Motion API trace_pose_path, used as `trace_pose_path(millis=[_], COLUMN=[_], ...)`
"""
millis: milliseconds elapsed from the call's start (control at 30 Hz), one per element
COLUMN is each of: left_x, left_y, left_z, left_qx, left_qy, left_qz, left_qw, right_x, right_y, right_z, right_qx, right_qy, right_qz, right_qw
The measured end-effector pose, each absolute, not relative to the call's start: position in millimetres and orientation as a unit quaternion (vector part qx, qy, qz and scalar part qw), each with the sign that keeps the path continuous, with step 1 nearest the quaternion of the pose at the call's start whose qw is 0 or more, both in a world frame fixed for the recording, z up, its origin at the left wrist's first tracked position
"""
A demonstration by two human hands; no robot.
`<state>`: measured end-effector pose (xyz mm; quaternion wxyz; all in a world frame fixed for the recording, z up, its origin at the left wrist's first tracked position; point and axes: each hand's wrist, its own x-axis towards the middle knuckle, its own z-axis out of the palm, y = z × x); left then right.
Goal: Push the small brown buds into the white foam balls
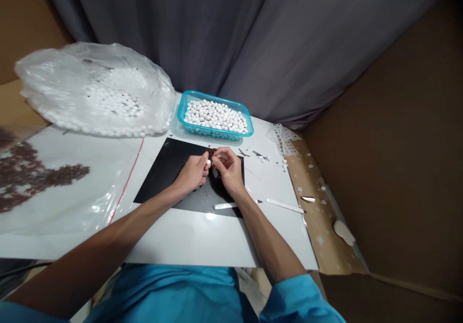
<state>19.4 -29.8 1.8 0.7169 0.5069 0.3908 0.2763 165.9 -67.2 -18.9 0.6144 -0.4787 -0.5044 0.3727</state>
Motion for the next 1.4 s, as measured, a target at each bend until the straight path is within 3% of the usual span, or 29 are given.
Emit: trace_pose_path(millis=[967,1400], left_x=[18,22], left_y=[-28,-30], left_z=[1,0], left_qx=[0.514,0.486], left_qy=[0.393,0.409], left_qz=[0.265,0.309], left_qw=[0.715,0.708], right_x=[173,161], right_y=[-68,-73], right_z=[-19,-10], right_qx=[-0.522,-0.567], right_qy=[-0.57,-0.601], right_qz=[0.369,0.291], right_qw=[0.517,0.483])
